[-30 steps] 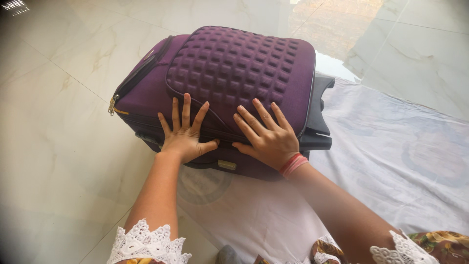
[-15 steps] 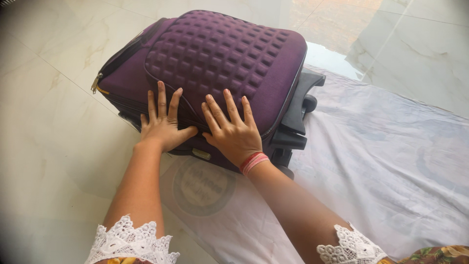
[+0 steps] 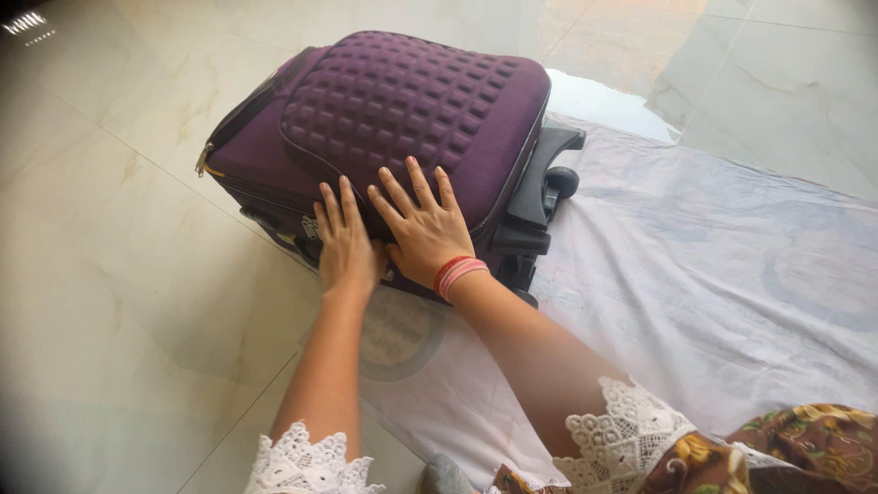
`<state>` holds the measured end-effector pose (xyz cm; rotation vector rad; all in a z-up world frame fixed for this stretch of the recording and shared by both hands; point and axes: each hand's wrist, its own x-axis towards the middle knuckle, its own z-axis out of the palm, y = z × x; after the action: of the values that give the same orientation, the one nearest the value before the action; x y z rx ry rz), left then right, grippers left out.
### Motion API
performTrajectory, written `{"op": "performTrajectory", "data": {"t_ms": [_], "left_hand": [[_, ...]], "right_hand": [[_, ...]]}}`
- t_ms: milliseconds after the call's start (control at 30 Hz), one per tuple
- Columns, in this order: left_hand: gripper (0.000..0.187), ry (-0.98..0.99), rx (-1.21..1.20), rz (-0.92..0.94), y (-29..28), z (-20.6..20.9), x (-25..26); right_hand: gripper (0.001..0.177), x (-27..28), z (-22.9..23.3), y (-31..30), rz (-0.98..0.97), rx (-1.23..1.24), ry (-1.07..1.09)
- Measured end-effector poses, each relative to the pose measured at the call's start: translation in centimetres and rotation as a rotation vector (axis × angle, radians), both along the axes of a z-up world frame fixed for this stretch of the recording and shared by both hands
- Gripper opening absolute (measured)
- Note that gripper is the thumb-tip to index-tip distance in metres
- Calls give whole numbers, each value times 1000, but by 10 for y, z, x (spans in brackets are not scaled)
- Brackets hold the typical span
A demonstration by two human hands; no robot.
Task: The person folds and places various clothing items, a towel, and small toiletries into a purple suitcase. They close and secure the suitcase with a strap, then handle a plastic bag and a small cloth.
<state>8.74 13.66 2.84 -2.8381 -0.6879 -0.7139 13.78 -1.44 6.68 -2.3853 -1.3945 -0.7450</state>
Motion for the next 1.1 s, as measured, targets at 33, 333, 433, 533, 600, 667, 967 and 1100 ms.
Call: {"op": "performTrajectory", "data": {"t_ms": [33,333,433,533,600,667,967,1100], "left_hand": [[97,44,126,27,-15,-2,1],[114,-112,-279,-20,-162,-4,-9],[105,-68,-111,-113,-213,0,7],[105,-23,-154,-304,-279,0,32],[103,56,-186,-408,-324,-1,47],[104,150,-226,-514,-373,-2,59],[102,504,-146,-892,-564,-34,80],[88,680,-82,-953,-602,-60,86]], "right_hand": [[83,-2,3,-7,21,-51,49],[79,-2,-14,-120,62,-110,196],[86,13,-18,-163,-77,-103,377],[85,36,-30,-232,-122,60,466],[84,49,-42,-289,-139,113,483],[85,58,-53,-351,-269,102,478],[121,15,-110,-608,-1297,-265,958],[132,-27,-181,-685,-1347,-294,1149]]}}
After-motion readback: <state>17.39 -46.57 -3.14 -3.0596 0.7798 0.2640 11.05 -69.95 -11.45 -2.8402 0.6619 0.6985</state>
